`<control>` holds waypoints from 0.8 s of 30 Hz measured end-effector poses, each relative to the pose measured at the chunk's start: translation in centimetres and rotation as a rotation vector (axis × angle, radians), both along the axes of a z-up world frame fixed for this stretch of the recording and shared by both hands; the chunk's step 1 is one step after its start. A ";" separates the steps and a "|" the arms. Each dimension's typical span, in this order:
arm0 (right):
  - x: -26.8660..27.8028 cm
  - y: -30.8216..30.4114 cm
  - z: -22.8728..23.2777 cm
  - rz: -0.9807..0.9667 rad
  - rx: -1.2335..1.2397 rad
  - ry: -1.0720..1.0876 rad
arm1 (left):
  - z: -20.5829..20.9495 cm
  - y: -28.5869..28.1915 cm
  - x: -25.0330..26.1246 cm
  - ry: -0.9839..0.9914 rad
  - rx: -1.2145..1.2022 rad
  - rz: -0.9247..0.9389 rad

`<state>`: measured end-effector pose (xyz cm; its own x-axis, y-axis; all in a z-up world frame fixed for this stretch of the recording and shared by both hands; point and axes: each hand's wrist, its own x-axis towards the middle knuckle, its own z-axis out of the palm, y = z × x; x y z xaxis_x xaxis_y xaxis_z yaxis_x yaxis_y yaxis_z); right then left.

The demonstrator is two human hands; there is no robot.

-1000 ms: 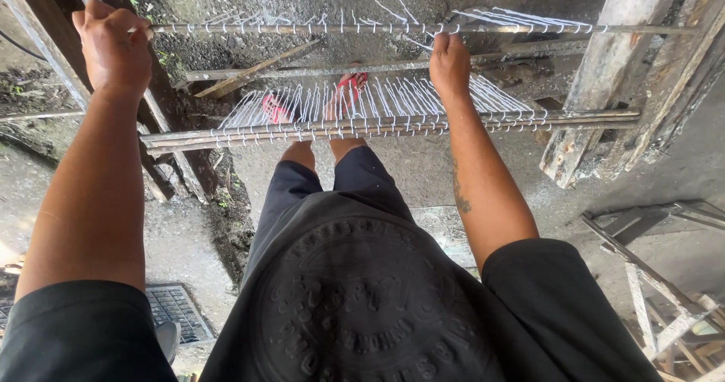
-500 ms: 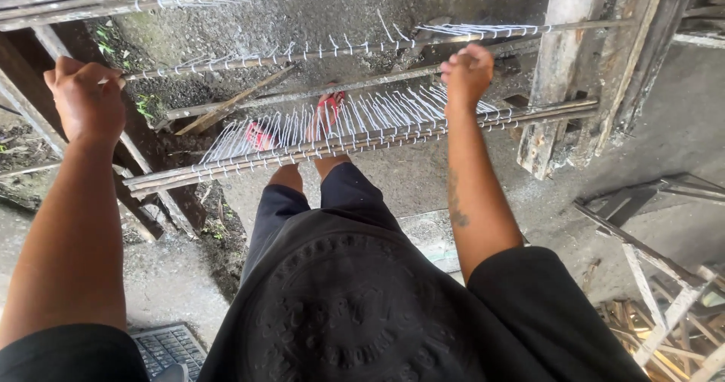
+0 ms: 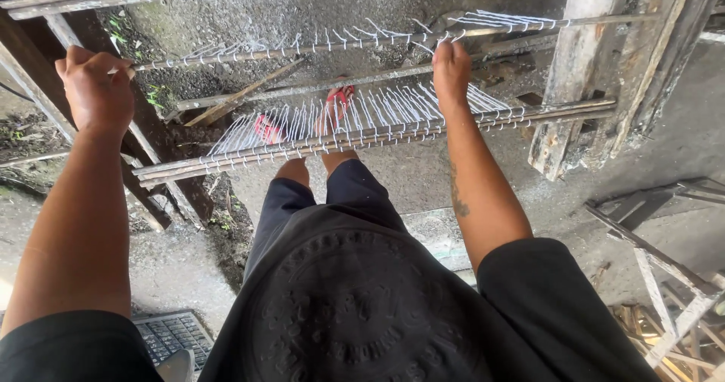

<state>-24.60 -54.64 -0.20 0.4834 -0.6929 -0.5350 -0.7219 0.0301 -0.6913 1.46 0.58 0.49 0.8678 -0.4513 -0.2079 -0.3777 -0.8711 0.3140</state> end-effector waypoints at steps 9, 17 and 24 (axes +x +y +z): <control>0.1 -1.6 -5.5 0.069 -0.049 0.096 | -0.9 0.5 0.0 -0.041 -0.005 -0.016; 0.8 -1.8 -1.1 0.134 0.033 0.121 | -0.8 1.2 -0.1 -0.035 -0.033 -0.034; -0.2 -5.1 6.0 -0.630 0.047 -0.087 | -2.5 2.5 -0.1 -0.078 -0.009 -0.050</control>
